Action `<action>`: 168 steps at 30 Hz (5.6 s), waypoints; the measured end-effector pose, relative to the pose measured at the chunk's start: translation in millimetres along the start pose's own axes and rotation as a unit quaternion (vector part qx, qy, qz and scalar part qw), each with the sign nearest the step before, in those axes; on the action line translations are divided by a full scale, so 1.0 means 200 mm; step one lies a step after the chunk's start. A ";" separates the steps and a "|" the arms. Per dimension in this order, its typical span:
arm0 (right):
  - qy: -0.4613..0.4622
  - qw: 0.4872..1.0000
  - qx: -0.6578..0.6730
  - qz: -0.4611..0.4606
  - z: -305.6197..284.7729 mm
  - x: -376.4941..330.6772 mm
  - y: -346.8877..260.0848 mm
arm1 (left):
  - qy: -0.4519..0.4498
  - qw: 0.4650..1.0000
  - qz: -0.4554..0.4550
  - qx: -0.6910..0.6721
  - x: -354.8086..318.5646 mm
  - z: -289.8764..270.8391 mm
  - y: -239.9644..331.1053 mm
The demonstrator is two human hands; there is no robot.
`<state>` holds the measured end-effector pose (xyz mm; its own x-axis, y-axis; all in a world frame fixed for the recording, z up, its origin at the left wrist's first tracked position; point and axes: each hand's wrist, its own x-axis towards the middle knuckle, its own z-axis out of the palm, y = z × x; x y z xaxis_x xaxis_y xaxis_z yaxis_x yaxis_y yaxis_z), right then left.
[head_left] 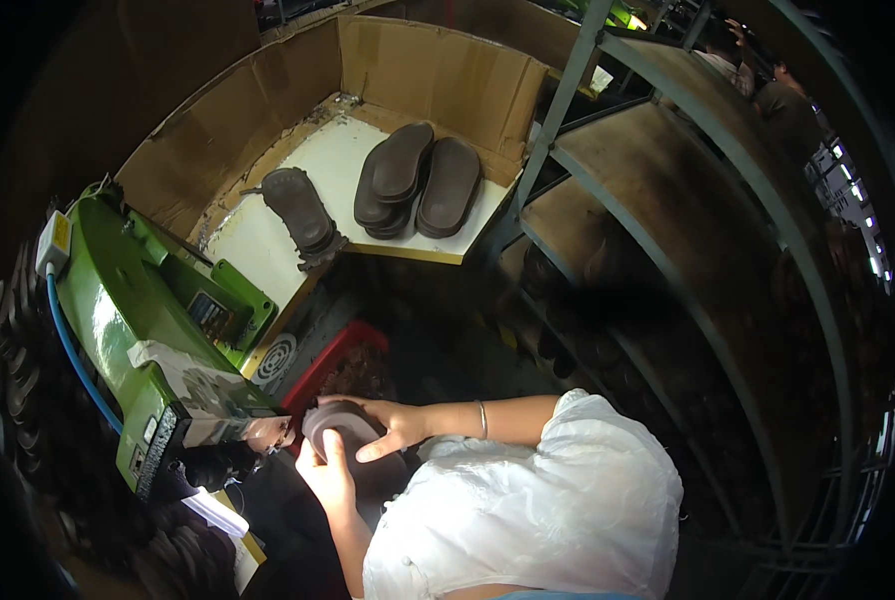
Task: The person repeatedly picks up brown shoe soles from a pile and presses them against a rotating grinding wheel on a green machine. They handle the soles one at a time, moving them across the wheel, then place them on a nearby surface before picking up the next sole.
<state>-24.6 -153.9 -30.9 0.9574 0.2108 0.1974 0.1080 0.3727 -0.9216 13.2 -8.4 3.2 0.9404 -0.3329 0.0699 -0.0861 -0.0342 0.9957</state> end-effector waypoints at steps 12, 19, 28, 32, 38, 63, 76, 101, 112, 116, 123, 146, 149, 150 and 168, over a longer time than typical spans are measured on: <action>0.045 0.961 -0.095 0.255 -0.41 -0.32 -0.08 | 0.099 0.991 0.007 -0.087 -0.07 -0.07 -0.12; 0.192 0.980 0.031 0.028 -0.44 -0.09 -0.32 | 0.110 0.983 -0.010 -0.145 -0.12 -0.13 -0.07; 0.042 0.995 -0.079 0.050 -0.07 0.12 -0.24 | 0.178 0.971 -0.103 -0.121 -0.36 -0.55 -0.18; 0.031 0.995 -0.085 0.053 0.10 0.24 -0.27 | 0.137 0.963 -0.192 -0.131 -0.47 -0.59 -0.24; -0.022 0.990 -0.136 0.034 0.18 0.37 -0.24 | -0.071 0.976 -0.206 0.012 -0.45 -0.34 -0.32; 0.325 0.943 0.060 -0.036 -0.26 0.16 -0.27 | 0.098 0.980 -0.093 -0.147 -0.20 -0.22 0.01; 0.205 0.974 0.096 -0.018 0.24 0.18 0.05 | 0.223 0.957 -0.175 -0.063 -0.34 -0.67 -0.10; 0.383 0.768 -0.414 -0.302 -0.39 0.55 -0.56 | -0.157 0.965 -0.185 0.100 -0.22 -0.10 -0.35; 0.435 0.589 -0.681 -0.020 -0.95 0.92 -0.03 | -0.133 0.970 -0.195 0.056 -0.25 -0.15 -0.33; 0.348 0.642 -0.660 0.177 -0.90 0.93 -0.11 | -0.106 0.971 -0.207 0.049 -0.27 -0.18 -0.38; 0.375 0.742 -0.551 -0.072 -0.74 0.63 -0.28 | -0.090 0.974 -0.206 0.030 -0.28 -0.19 -0.35; -0.278 0.911 -0.211 0.220 -0.12 0.06 0.00 | -0.017 0.996 -0.025 0.081 0.00 -0.06 0.07; -0.228 0.920 -0.106 0.300 0.04 -0.06 0.34 | -0.017 0.995 -0.052 0.079 0.03 -0.04 0.10; -0.177 0.927 -0.046 0.327 0.13 -0.05 0.28 | -0.015 0.994 -0.057 0.087 0.03 -0.04 0.12; 0.053 0.956 -0.211 0.196 -0.53 -0.21 -0.26 | 0.008 0.973 -0.101 -0.209 -0.07 -0.13 0.05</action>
<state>-41.7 -278.7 -26.1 0.9659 0.1585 -0.2049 -0.1875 -0.1184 -0.9751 7.0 20.8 12.8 0.9297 -0.3435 -0.1331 0.2397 0.2898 0.9266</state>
